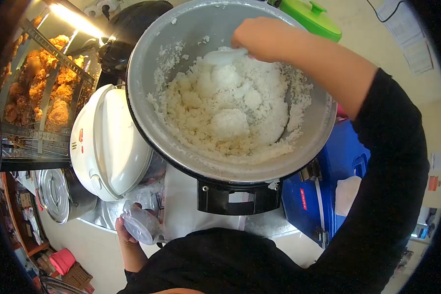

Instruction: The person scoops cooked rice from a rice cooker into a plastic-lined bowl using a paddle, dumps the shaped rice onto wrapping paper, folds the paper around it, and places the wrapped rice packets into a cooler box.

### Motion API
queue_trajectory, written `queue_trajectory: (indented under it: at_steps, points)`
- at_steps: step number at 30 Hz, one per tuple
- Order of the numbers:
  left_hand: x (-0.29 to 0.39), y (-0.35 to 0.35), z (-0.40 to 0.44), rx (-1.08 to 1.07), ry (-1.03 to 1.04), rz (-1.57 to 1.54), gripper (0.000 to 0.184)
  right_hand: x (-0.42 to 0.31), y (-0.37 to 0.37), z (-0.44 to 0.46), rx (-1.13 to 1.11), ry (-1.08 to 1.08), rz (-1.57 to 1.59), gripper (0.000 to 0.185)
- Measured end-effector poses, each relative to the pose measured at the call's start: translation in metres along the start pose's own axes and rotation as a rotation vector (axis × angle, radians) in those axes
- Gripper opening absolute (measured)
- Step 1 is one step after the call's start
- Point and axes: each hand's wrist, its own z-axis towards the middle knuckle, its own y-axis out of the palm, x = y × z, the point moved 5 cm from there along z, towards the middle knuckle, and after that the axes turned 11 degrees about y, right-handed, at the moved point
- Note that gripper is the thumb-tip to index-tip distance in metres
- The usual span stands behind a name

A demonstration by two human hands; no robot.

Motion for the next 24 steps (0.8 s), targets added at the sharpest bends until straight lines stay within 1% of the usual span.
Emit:
queue_trajectory:
  at_steps: [2, 3, 4, 5, 7, 9, 12, 14, 17, 23, 24]
  points:
    - [-0.003, -0.021, 0.001, 0.12, 0.107, -0.035, 0.074, -0.007, 0.015, 0.018, 0.159, -0.04, -0.192, 0.028]
    - [-0.002, -0.03, 0.0, 0.18, 0.162, -0.052, 0.074, -0.011, 0.027, 0.028, 0.173, -0.042, -0.205, 0.023]
    - [-0.002, -0.035, -0.003, 0.203, 0.114, -0.095, 0.075, -0.016, 0.039, 0.039, 0.188, -0.043, -0.219, 0.02]
    - [0.0, -0.035, -0.006, 0.207, 0.16, -0.095, 0.074, -0.021, 0.05, 0.049, 0.201, -0.043, -0.232, 0.018]
    - [0.002, -0.029, -0.013, 0.216, 0.247, -0.093, 0.072, -0.032, 0.071, 0.065, 0.096, -0.025, -0.192, 0.018]
    - [0.008, -0.019, -0.016, 0.193, 0.335, -0.257, 0.074, -0.032, 0.079, 0.077, 0.022, -0.035, -0.119, 0.019]
    - [0.02, -0.003, -0.023, 0.123, 0.35, -0.325, 0.075, -0.033, 0.06, 0.085, -0.043, -0.103, -0.005, 0.021]
    - [0.025, 0.005, -0.025, 0.08, 0.331, -0.338, 0.076, -0.038, 0.056, 0.086, -0.097, -0.153, 0.03, 0.022]
    - [0.033, 0.019, -0.028, 0.008, 0.313, -0.359, 0.077, -0.052, 0.051, 0.085, -0.135, -0.148, 0.14, 0.024]
    - [0.051, 0.049, -0.029, -0.139, 0.279, -0.369, 0.08, -0.06, 0.061, 0.085, -0.236, -0.213, 0.38, 0.026]
    - [0.055, 0.054, -0.028, -0.168, 0.274, -0.371, 0.08, -0.059, 0.065, 0.086, -0.285, -0.219, 0.494, 0.026]
